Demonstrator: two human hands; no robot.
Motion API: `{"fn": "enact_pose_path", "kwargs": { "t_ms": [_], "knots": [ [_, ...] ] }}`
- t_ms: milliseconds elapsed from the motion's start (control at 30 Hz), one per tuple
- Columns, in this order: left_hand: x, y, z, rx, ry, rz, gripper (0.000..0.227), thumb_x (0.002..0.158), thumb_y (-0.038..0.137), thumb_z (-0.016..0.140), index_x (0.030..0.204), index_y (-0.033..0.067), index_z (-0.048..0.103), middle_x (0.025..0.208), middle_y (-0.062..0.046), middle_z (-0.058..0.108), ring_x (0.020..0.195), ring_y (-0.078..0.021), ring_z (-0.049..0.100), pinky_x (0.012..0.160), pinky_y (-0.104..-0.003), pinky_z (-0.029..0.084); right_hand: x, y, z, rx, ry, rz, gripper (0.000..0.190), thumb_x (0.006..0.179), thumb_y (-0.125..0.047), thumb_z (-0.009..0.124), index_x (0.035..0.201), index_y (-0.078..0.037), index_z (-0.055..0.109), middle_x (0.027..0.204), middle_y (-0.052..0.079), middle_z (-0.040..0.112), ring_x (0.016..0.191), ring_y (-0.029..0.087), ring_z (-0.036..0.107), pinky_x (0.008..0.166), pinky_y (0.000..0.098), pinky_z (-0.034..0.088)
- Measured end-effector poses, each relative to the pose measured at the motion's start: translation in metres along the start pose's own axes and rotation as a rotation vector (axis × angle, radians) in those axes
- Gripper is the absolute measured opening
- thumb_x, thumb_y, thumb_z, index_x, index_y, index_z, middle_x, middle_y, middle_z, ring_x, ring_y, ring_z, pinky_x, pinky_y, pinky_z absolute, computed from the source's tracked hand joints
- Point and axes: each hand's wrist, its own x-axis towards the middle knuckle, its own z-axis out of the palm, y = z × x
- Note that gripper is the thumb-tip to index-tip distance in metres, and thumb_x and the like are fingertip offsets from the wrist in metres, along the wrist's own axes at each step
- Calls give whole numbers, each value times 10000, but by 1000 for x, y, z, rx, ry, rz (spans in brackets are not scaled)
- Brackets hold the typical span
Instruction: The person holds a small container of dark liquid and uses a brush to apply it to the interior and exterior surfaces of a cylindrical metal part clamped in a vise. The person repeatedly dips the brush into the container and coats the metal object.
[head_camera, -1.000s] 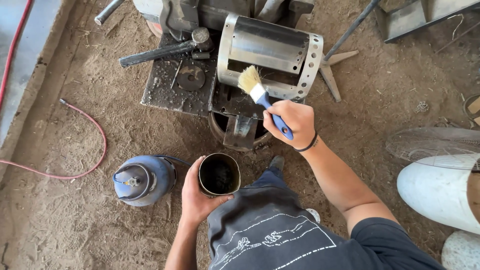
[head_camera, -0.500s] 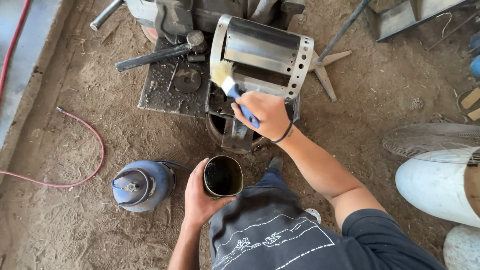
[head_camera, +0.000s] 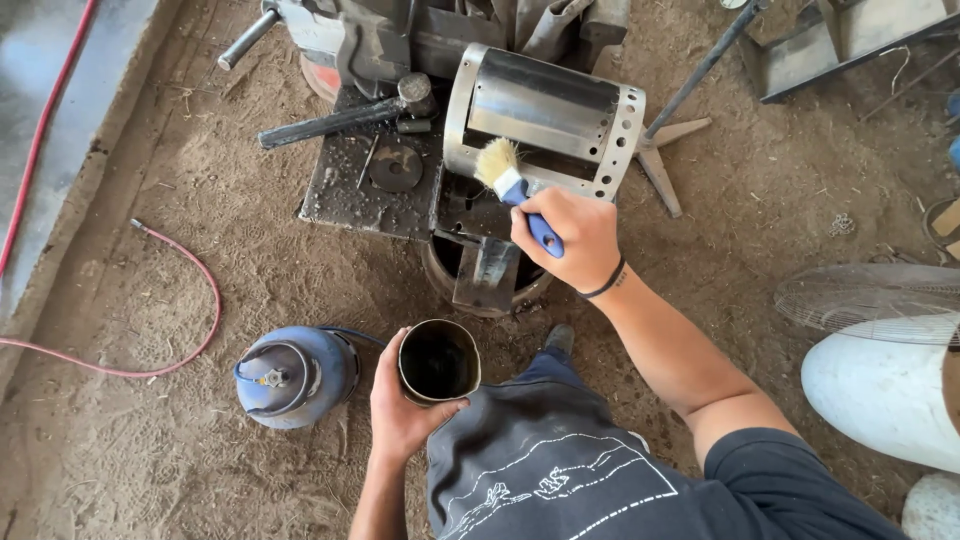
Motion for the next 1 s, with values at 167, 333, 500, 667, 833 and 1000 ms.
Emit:
{"fn": "enact_pose_path", "kwargs": {
  "t_ms": [167,333,500,667,833,1000],
  "knots": [
    [-1,-5,3,33,-5,42,1223,484,475,1007,1494,69,450,1500,-137,555,1395,-323,531,1158,-458,420,12,-5,20,43,-17,-29,155,1027,-217,667,905,-134,620,771,-32,681,594,88,615,485,220,421],
    [1,-2,-3,-16,22,20,1218,489,492,990,1495,71,448,1500,-137,559,1399,-312,537,1164,-450,417,7,-1,4,-19,-4,-27,184,1016,-213,657,853,-145,604,668,-45,641,526,83,565,461,229,422],
    [1,0,2,-6,-11,29,1213,472,413,1022,1485,61,454,1497,-144,559,1401,-316,530,1167,-437,411,13,2,22,46,-39,-63,143,1035,-242,658,927,-152,633,745,-45,670,610,94,636,534,229,456],
    [-2,-6,0,-36,17,32,1214,501,491,987,1497,65,438,1498,-143,556,1399,-322,533,1165,-452,415,-29,25,1,-57,7,-118,187,1043,-236,617,870,-166,616,648,-55,604,485,42,505,403,180,366],
    [-11,-13,-6,-33,29,-31,1218,507,523,965,1506,73,433,1502,-139,551,1403,-315,530,1166,-451,417,-41,8,-58,-30,-22,-31,140,976,-117,676,841,-88,651,730,26,672,577,133,608,501,243,462],
    [-2,-12,-17,-36,-19,-78,1215,513,545,937,1510,68,435,1483,-121,574,1395,-275,536,1163,-420,411,-37,6,-3,-24,35,-115,97,1017,-170,625,930,-156,665,778,-30,705,650,66,658,522,179,503]
  ]
}}
